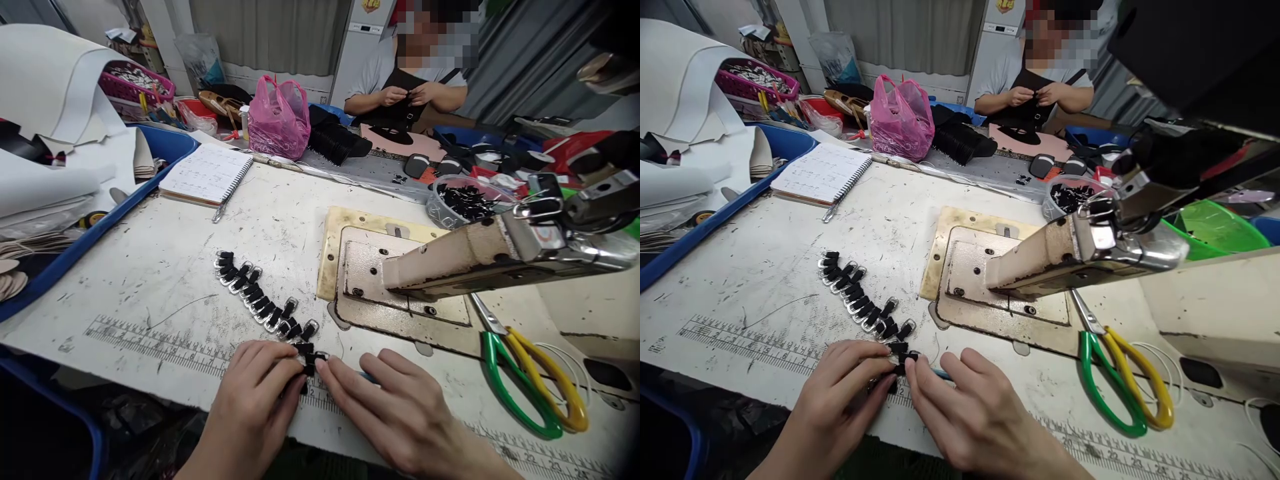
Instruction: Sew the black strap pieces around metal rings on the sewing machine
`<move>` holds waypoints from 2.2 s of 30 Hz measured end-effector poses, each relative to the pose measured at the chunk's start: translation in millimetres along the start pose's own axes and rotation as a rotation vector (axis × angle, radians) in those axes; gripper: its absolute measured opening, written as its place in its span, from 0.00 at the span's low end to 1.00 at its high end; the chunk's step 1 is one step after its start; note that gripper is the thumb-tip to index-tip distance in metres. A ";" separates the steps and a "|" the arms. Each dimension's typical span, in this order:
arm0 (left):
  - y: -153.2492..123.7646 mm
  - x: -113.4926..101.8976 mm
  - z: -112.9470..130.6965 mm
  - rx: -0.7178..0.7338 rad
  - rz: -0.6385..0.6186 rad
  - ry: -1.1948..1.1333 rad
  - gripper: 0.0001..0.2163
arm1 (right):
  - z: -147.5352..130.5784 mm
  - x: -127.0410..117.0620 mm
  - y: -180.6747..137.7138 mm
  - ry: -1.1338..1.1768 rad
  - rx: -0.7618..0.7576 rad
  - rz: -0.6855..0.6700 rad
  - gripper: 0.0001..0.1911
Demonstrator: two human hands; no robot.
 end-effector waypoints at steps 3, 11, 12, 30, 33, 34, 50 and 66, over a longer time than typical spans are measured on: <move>-1.0 -1.3 0.6 0.008 0.004 -0.012 0.09 | -2.6 3.9 -3.2 0.035 -0.006 -0.023 0.18; 0.3 -4.4 6.2 0.041 0.017 -0.049 0.09 | 7.6 -4.0 -9.4 0.152 0.090 -0.002 0.21; 0.3 -5.0 6.7 0.046 0.020 -0.052 0.09 | 10.9 -5.6 -9.1 0.148 0.101 -0.008 0.20; -2.4 -2.1 4.2 0.068 0.036 -0.025 0.10 | 15.4 2.6 5.2 0.108 0.027 -0.042 0.21; -3.3 -4.4 4.7 0.072 0.042 -0.041 0.09 | 21.6 -2.4 -0.9 0.165 0.075 -0.026 0.22; -3.2 -5.3 4.7 0.069 0.047 -0.053 0.09 | 24.8 -4.9 -2.7 0.165 0.088 -0.017 0.21; -1.7 -6.3 3.2 0.041 0.069 -0.058 0.09 | 28.1 10.2 7.8 0.181 -0.026 -0.041 0.15; 5.1 -9.4 -1.0 0.007 0.108 0.040 0.12 | 36.6 7.3 10.9 0.129 -0.036 -0.060 0.17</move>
Point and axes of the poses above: each hand's wrist, its own y-axis towards the middle knuckle, its own x-axis out of the palm, z = x × y, the point moved 9 cm from there along y, towards the middle knuckle, and after that the axes turned 11 degrees about -x, right-handed, at the moved point
